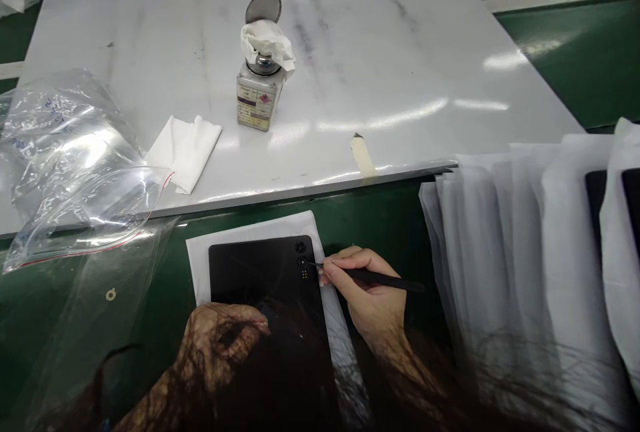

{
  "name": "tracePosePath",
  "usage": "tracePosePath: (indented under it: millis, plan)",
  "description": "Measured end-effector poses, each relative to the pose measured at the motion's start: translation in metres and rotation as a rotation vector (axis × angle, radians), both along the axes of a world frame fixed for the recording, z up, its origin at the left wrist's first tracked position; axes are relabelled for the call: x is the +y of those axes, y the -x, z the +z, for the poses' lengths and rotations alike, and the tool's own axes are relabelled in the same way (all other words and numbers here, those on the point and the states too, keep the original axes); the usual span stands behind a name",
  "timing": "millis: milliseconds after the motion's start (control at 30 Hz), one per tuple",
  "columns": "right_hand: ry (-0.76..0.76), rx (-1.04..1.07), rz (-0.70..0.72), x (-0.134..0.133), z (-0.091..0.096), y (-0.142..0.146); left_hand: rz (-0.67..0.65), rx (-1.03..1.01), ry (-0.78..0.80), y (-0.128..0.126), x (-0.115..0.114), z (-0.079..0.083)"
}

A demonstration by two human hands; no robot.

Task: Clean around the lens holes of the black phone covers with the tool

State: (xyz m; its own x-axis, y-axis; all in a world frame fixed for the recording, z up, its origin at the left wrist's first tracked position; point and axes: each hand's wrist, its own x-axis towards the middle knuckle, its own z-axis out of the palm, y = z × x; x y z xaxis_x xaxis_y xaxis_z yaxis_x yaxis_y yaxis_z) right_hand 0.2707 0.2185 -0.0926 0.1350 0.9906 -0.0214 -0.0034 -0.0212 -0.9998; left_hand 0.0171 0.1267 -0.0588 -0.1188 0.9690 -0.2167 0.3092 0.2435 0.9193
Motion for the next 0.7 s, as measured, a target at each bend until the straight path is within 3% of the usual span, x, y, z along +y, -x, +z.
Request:
tracePosePath:
  millis: [267, 700]
  plan:
    - [-0.022, 0.005, -0.005, 0.000, -0.001, 0.002, -0.009, -0.060, 0.014, -0.002, 0.002, 0.003]
    - [-0.066, -0.012, -0.010, -0.001, -0.004, 0.002, -0.119, -0.084, -0.134, 0.009, 0.005, -0.019]
